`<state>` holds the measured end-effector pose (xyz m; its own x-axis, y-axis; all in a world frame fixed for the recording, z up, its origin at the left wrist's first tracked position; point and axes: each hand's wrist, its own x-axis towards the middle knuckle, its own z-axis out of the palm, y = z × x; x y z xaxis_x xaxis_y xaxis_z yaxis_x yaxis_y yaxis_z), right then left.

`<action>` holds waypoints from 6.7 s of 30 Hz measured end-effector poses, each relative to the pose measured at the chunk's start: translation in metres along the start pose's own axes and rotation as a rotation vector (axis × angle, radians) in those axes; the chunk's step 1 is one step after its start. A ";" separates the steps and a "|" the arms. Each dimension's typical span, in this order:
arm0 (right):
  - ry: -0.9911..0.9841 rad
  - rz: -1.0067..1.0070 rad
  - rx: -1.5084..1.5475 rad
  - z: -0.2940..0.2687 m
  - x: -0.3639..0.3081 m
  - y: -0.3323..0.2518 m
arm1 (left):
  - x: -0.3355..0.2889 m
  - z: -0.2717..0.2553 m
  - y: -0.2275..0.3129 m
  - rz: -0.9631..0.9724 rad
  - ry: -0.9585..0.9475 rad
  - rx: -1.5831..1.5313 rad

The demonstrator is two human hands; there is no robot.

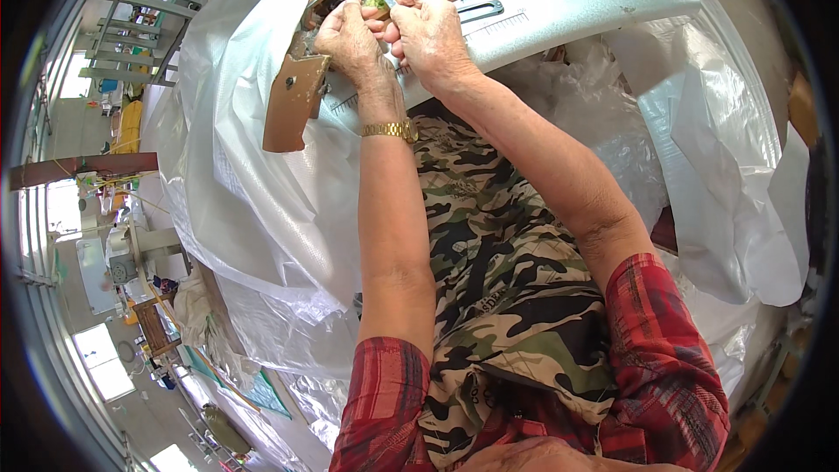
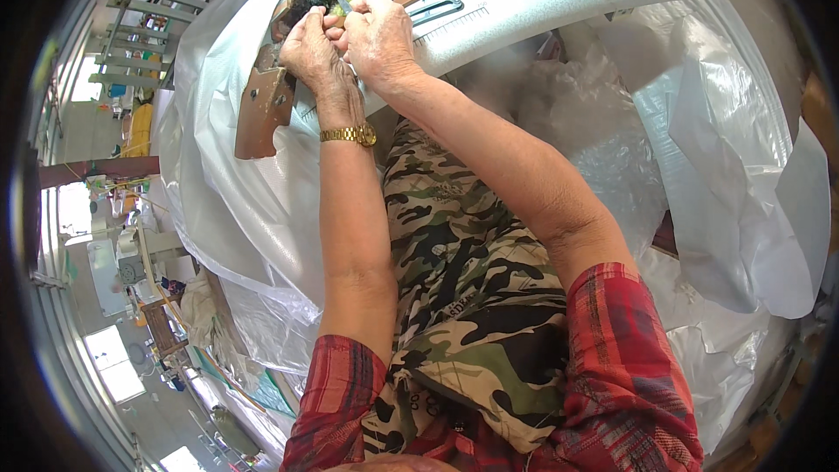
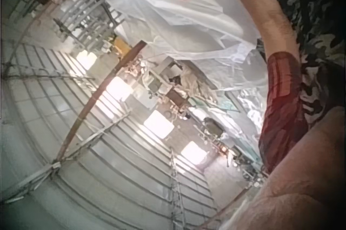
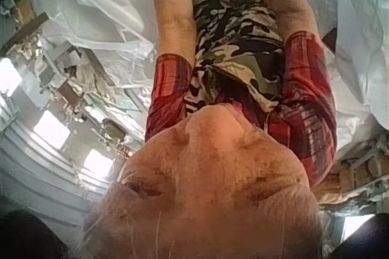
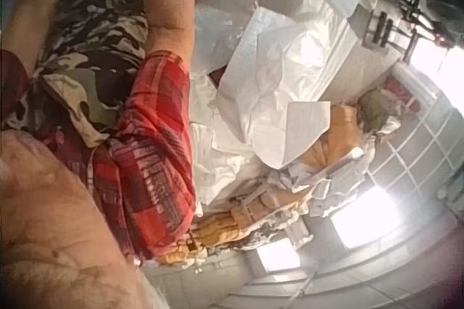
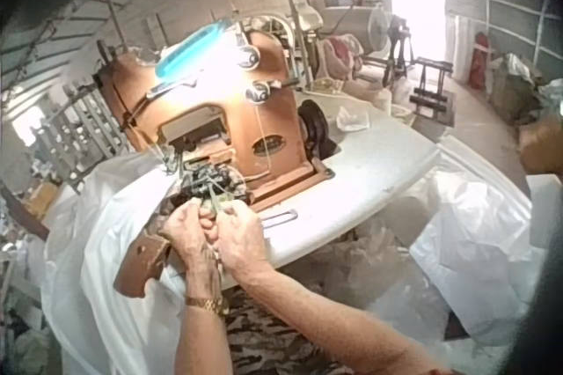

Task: Sewing large white plastic sheets using an industrial sewing machine and adjusting the thread with tweezers.

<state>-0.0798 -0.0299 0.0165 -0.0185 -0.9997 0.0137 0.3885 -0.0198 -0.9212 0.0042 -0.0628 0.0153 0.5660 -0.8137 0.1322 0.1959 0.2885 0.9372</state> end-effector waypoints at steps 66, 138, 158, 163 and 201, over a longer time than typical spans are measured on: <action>-0.027 0.068 -0.052 -0.014 -0.006 -0.013 | -0.002 0.018 0.004 0.007 0.070 0.126; 0.022 -0.013 -0.005 -0.005 0.007 0.003 | -0.002 0.015 0.003 -0.038 0.048 0.023; 0.031 -0.015 0.152 0.007 0.015 0.004 | -0.010 0.011 0.009 -0.046 0.027 -0.047; -0.017 0.135 0.335 0.006 0.016 0.001 | -0.009 0.009 0.005 0.010 0.049 -0.010; -0.020 0.162 0.375 0.006 0.020 -0.001 | -0.010 0.012 0.009 0.001 0.077 0.032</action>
<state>-0.0747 -0.0495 0.0200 0.0865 -0.9903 -0.1091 0.6941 0.1385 -0.7064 -0.0089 -0.0583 0.0264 0.6267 -0.7716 0.1090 0.1705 0.2723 0.9470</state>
